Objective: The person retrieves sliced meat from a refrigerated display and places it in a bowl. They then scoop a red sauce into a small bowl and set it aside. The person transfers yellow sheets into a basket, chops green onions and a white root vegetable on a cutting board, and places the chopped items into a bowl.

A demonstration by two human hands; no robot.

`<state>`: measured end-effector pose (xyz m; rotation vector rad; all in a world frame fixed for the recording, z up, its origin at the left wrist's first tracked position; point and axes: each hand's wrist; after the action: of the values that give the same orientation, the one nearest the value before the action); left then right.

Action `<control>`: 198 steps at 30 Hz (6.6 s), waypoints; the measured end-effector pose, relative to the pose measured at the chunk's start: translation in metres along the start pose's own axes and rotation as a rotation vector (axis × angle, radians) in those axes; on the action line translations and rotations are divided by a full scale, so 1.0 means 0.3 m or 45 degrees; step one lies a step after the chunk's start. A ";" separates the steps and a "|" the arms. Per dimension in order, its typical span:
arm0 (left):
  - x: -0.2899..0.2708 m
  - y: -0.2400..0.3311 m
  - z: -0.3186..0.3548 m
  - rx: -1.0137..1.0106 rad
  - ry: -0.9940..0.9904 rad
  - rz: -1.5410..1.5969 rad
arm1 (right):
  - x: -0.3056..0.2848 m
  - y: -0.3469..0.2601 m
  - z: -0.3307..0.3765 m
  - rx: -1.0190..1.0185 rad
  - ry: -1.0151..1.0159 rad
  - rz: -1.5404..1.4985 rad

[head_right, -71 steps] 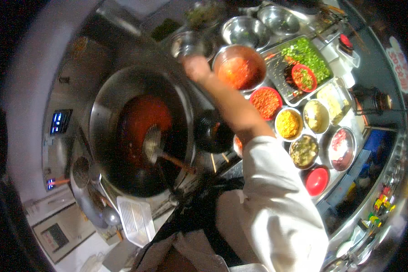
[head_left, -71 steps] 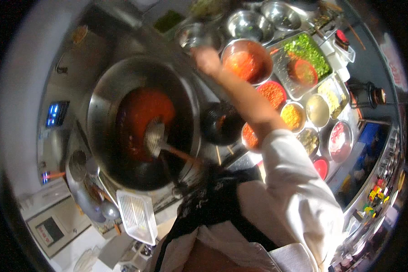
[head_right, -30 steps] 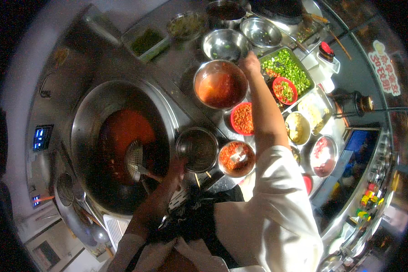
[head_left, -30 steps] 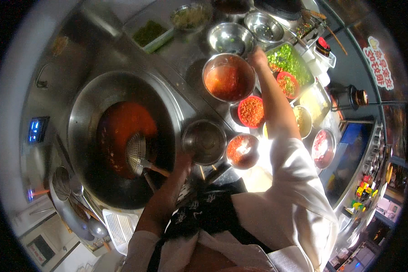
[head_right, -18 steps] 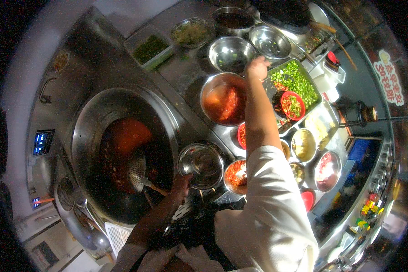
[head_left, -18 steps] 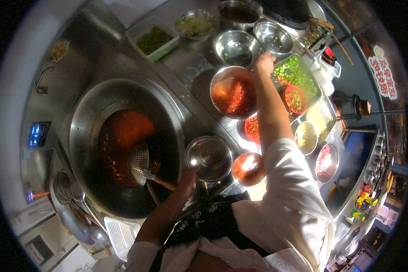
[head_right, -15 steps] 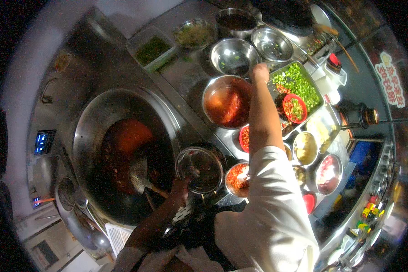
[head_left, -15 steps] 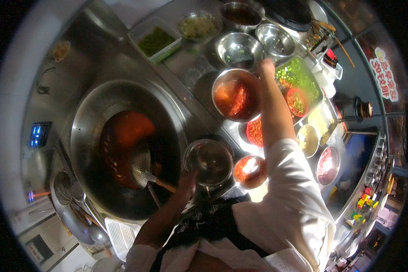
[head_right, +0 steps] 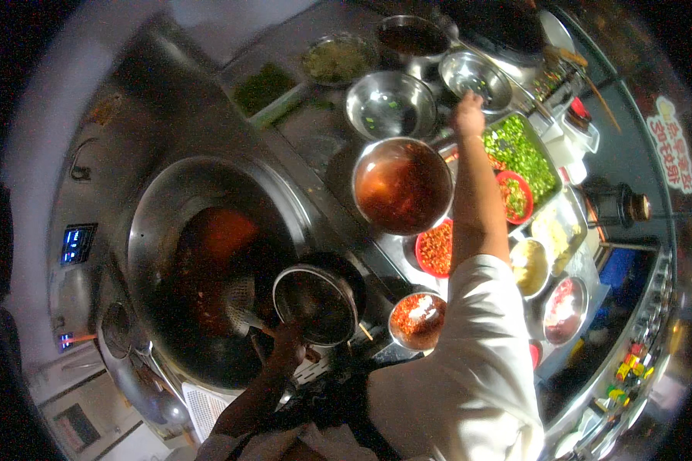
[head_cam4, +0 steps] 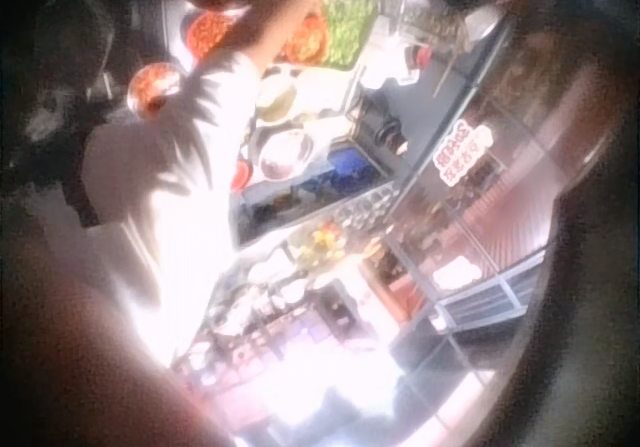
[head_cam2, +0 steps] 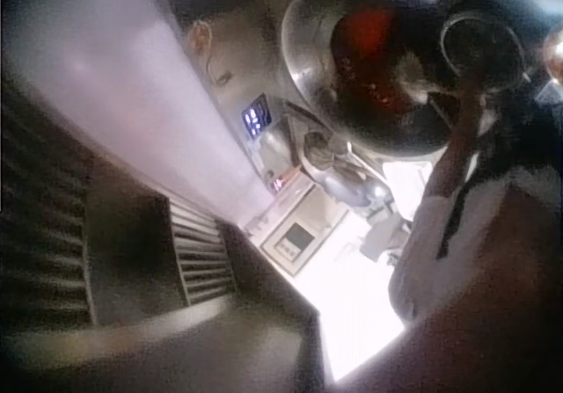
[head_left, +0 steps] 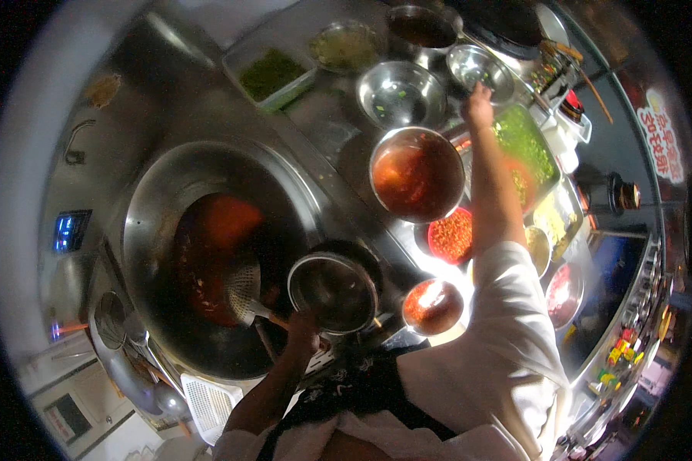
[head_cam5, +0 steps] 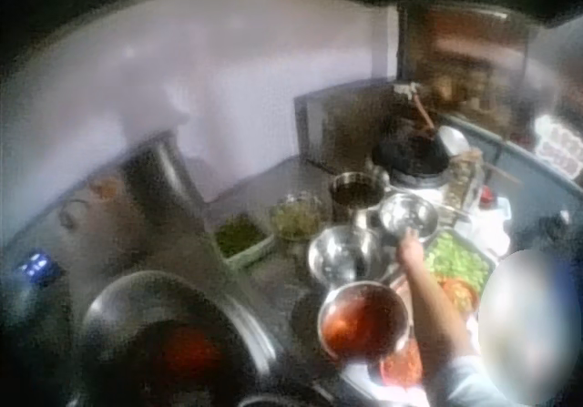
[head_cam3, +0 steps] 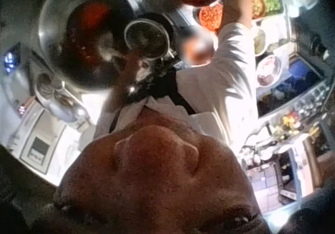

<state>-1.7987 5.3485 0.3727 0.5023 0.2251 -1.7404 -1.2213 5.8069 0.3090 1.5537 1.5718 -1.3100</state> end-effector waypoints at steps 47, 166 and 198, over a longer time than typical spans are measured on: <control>0.138 0.008 0.304 0.094 0.737 2.915 | -0.119 -0.285 0.000 0.092 0.323 -0.317; 3.904 -0.162 1.841 -1.471 4.014 3.466 | -1.081 -3.297 4.562 -2.962 -1.707 0.693; 4.888 -1.277 2.671 -2.336 3.408 3.764 | -1.716 -5.036 7.155 -1.363 -3.085 -0.364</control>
<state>-2.5663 3.8154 0.3806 -0.3043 -1.2669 -3.0344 -3.0879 3.8921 0.3672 -1.0153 0.3060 -0.9329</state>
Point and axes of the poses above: each hand's wrist, its own z-axis away from the middle knuckle, its own x-axis out of the palm, y = z × x, and after that the axes turned 8 degrees about -y, right-handed
